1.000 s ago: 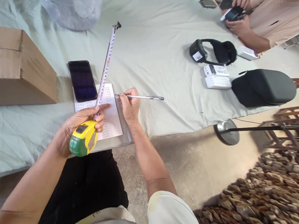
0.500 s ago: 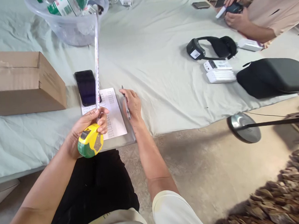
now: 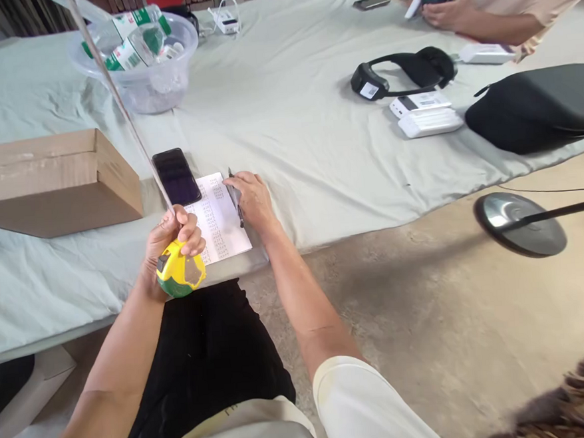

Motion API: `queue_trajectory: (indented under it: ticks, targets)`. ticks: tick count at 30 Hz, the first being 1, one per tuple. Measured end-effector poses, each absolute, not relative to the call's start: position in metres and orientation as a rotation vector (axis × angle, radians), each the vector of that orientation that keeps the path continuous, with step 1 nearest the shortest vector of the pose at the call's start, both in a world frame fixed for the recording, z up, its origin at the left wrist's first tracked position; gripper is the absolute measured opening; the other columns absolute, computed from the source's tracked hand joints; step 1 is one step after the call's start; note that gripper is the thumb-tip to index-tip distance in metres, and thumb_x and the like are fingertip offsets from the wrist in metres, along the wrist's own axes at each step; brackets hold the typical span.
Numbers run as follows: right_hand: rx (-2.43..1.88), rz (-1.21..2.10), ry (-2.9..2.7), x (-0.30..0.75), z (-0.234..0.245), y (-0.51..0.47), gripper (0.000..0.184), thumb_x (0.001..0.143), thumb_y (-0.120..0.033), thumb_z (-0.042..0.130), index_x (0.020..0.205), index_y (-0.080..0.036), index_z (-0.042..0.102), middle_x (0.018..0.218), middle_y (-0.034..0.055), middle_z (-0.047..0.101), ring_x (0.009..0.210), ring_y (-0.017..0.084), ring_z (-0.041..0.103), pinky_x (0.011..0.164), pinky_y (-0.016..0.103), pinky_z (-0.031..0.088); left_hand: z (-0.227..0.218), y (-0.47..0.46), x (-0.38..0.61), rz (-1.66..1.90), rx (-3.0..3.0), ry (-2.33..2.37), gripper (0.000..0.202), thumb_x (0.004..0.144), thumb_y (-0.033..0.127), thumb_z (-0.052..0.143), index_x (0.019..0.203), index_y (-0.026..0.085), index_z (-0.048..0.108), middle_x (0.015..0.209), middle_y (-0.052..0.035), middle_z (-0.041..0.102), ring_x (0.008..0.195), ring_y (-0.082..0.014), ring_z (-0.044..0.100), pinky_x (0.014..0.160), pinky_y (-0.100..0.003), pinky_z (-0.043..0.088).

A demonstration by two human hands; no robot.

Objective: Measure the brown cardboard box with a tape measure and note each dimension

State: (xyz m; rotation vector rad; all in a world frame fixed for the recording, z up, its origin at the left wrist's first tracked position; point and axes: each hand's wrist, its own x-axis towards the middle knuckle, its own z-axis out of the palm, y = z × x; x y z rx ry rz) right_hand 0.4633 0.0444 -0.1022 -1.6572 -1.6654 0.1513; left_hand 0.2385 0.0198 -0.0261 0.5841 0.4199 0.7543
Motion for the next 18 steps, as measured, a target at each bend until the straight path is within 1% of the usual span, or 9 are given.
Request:
queue_trajectory:
  ticks: [3,6,8,11,13,15,18]
  targets:
    - [-1.66,0.167,-1.62,0.463,-0.104,0.046,0.052,0.082,0.001,0.038,0.103,-0.026,0.077,0.117,0.0054,0.073,0.105,0.023,0.065,0.102,0.042,0.048,-0.025,0.017,0.225,0.794,0.634,0.445,0.022,0.095,0.031,0.064,0.076,0.02,0.059,0.056,0.0054,0.048,0.04,-0.0081,0.049,0.046,-0.021,0.042]
    - [-1.623,0.183,-1.574,0.463,-0.106,0.046,0.053,0.079,0.002,0.037,0.101,-0.026,0.077,0.115,0.0051,0.073,0.109,0.023,0.065,0.104,0.043,0.049,-0.024,0.014,0.202,0.865,0.672,0.434,0.019,0.092,0.03,0.068,0.076,0.021,0.062,0.055,0.0055,0.046,0.039,-0.0085,0.048,0.045,-0.022,0.042]
    - [-1.599,0.196,-1.51,0.464,-0.108,0.047,0.051,0.077,0.001,0.038,0.1,-0.025,0.076,0.114,0.0051,0.073,0.108,0.022,0.066,0.104,0.042,0.05,-0.023,0.013,0.183,0.931,0.675,0.471,0.019,0.093,0.028,0.067,0.075,0.021,0.062,0.055,0.0056,0.044,0.038,-0.0083,0.046,0.044,-0.023,0.041]
    - [-1.592,0.233,-1.383,0.466,-0.109,0.049,0.043,0.078,-0.003,0.041,0.096,-0.024,0.075,0.108,0.0053,0.074,0.096,0.021,0.068,0.097,0.04,0.054,-0.024,0.013,0.155,1.048,0.627,0.585,0.025,0.098,0.028,0.06,0.074,0.021,0.059,0.055,0.0059,0.04,0.038,-0.0076,0.041,0.044,-0.022,0.039]
    - [-1.591,0.256,-1.319,0.466,-0.109,0.049,0.04,0.078,-0.006,0.042,0.093,-0.023,0.074,0.104,0.0051,0.074,0.089,0.019,0.069,0.09,0.038,0.056,-0.026,0.014,0.141,1.131,0.577,0.618,0.025,0.1,0.027,0.057,0.076,0.022,0.059,0.056,0.0063,0.038,0.039,-0.0071,0.04,0.044,-0.022,0.038]
    - [-1.593,0.272,-1.268,0.466,-0.109,0.049,0.038,0.076,-0.007,0.043,0.093,-0.022,0.074,0.101,0.0049,0.075,0.086,0.019,0.07,0.086,0.037,0.057,-0.029,0.014,0.133,1.183,0.528,0.626,0.022,0.101,0.025,0.056,0.079,0.022,0.06,0.058,0.0064,0.039,0.041,-0.0067,0.041,0.046,-0.021,0.04]
    - [-1.593,0.266,-1.187,0.465,-0.107,0.046,0.035,0.075,-0.01,0.044,0.093,-0.021,0.072,0.099,0.0046,0.076,0.084,0.019,0.07,0.085,0.037,0.056,-0.032,0.013,0.132,1.189,0.488,0.64,0.019,0.102,0.025,0.055,0.084,0.022,0.061,0.062,0.0061,0.043,0.047,-0.0067,0.045,0.051,-0.02,0.044]
